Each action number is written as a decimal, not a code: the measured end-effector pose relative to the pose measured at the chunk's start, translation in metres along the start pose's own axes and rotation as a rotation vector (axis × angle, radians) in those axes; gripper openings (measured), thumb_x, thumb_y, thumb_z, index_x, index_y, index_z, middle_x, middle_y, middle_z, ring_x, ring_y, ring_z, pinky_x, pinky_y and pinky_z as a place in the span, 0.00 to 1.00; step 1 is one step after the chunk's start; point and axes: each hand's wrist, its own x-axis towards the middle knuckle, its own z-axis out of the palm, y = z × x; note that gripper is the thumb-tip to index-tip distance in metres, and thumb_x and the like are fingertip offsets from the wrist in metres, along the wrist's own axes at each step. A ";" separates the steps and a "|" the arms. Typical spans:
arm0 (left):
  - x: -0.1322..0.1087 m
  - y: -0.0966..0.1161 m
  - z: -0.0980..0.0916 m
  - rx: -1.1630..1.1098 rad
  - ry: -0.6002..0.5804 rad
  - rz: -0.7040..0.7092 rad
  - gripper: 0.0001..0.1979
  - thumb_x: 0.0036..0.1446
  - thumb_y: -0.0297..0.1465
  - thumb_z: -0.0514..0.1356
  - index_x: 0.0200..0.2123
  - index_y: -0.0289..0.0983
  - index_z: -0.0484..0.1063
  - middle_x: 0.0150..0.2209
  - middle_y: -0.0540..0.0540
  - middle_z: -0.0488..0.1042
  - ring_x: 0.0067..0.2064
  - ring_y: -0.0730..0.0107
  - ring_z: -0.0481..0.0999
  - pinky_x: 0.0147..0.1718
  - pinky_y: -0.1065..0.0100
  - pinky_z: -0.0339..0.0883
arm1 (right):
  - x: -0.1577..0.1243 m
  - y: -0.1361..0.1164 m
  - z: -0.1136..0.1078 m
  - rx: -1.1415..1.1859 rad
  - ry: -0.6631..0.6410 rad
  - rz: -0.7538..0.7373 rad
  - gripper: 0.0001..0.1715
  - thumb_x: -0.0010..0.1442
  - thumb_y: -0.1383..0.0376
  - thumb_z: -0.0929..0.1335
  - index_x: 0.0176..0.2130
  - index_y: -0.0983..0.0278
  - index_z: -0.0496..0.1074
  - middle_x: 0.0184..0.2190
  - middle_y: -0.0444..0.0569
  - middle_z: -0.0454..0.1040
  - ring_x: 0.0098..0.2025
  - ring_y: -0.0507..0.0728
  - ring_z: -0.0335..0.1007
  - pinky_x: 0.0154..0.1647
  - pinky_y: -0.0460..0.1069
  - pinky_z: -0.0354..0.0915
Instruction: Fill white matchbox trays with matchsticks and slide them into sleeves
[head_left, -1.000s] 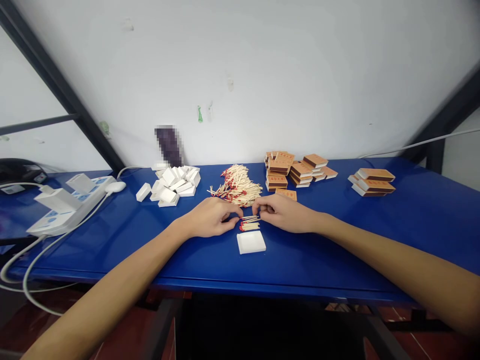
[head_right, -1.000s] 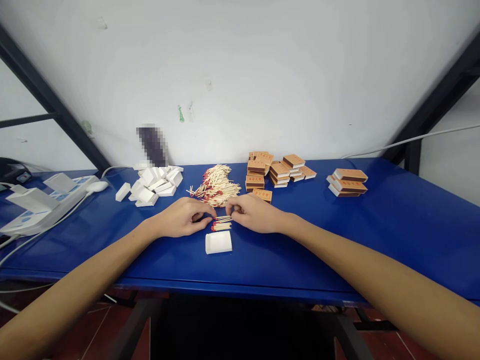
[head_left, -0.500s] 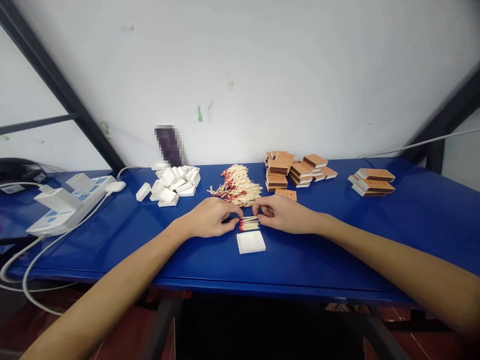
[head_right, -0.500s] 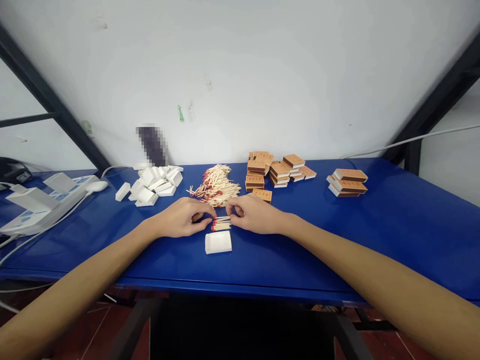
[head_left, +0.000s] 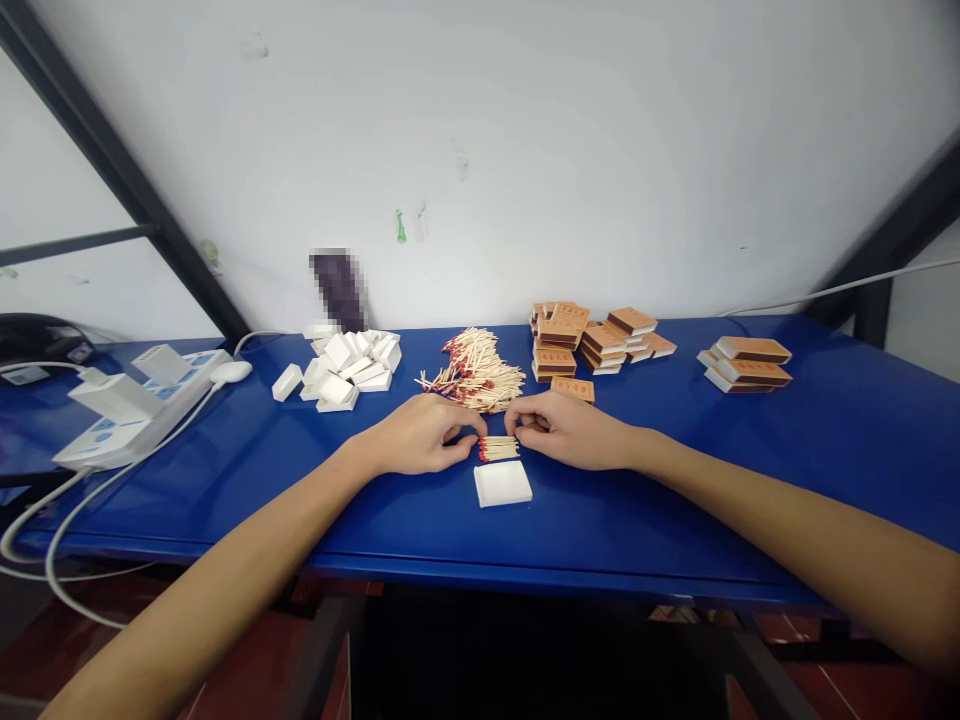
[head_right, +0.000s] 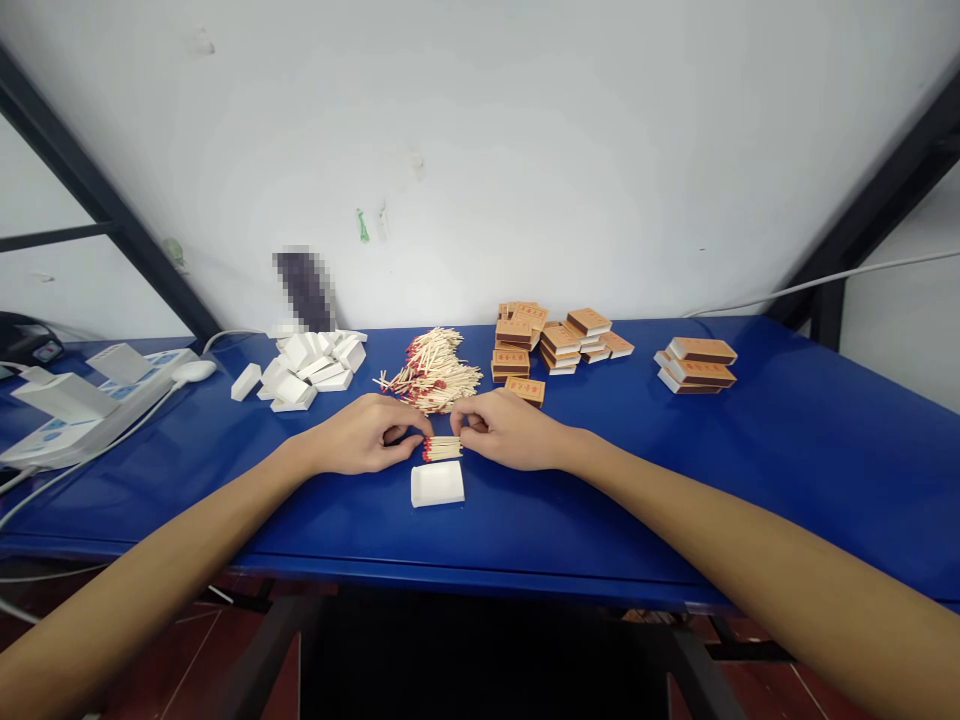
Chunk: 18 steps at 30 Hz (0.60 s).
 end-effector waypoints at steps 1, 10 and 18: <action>0.000 0.000 0.000 -0.005 0.000 0.004 0.12 0.55 0.25 0.55 0.39 0.38 0.77 0.23 0.53 0.69 0.24 0.76 0.65 0.28 0.74 0.58 | 0.000 0.000 0.000 0.005 -0.002 -0.003 0.09 0.58 0.70 0.62 0.32 0.63 0.71 0.20 0.38 0.60 0.22 0.49 0.54 0.27 0.45 0.51; -0.002 -0.012 -0.001 0.079 0.155 -0.008 0.14 0.57 0.25 0.52 0.41 0.37 0.77 0.26 0.51 0.74 0.26 0.75 0.69 0.31 0.72 0.60 | 0.000 0.002 0.002 0.018 0.034 -0.001 0.11 0.57 0.71 0.61 0.33 0.64 0.73 0.19 0.38 0.62 0.22 0.49 0.56 0.28 0.46 0.52; -0.005 -0.022 -0.006 0.225 0.203 -0.102 0.12 0.58 0.28 0.54 0.39 0.36 0.77 0.22 0.52 0.70 0.23 0.73 0.67 0.29 0.70 0.58 | 0.001 0.002 0.004 -0.120 0.142 0.017 0.19 0.59 0.71 0.62 0.47 0.65 0.74 0.21 0.40 0.64 0.23 0.50 0.57 0.29 0.46 0.52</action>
